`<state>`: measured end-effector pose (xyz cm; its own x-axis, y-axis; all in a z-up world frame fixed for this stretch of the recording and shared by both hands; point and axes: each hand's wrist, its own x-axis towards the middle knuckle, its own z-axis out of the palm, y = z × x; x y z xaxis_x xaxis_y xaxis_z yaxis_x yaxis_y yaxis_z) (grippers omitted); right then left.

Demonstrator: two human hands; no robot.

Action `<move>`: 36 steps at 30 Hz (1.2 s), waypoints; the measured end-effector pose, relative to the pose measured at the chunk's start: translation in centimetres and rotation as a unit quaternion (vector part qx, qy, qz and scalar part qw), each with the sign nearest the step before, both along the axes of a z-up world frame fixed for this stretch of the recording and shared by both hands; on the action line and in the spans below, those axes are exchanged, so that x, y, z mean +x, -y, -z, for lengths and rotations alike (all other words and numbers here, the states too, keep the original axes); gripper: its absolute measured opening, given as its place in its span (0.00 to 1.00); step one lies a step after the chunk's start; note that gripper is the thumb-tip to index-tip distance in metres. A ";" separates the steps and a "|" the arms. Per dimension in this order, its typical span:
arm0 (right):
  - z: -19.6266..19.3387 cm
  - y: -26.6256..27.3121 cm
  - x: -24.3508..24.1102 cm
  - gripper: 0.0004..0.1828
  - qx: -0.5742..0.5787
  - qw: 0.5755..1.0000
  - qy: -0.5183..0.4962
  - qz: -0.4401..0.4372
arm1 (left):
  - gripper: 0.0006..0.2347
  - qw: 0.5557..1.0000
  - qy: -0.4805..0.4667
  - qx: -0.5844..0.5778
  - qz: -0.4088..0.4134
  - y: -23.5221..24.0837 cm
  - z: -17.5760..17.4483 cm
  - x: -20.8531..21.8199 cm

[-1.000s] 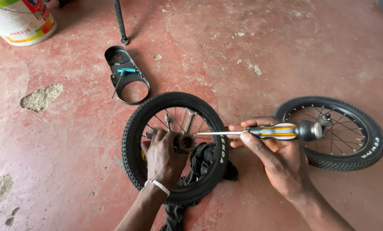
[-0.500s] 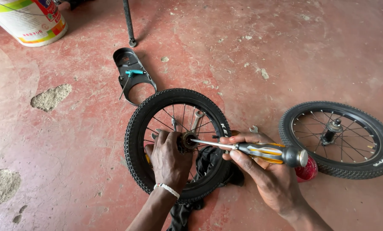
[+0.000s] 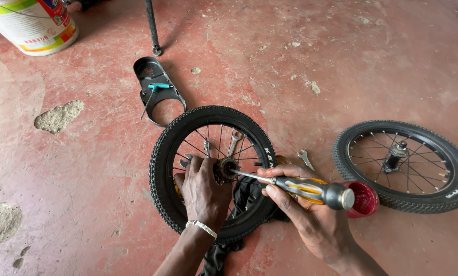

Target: The person applies red grease to ball bearings and places them into a bicycle wheel hub. They then insert a metal cone and use a screwdriver to adjust the components inside the hub.

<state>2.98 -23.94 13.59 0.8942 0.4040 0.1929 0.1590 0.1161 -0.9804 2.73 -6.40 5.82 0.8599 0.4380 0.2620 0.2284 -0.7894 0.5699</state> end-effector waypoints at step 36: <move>0.1 -0.3 -0.7 0.14 -0.010 0.999 0.040 0.016 | 0.11 0.999 -0.034 -0.019 -0.020 -0.1 0.0 0.1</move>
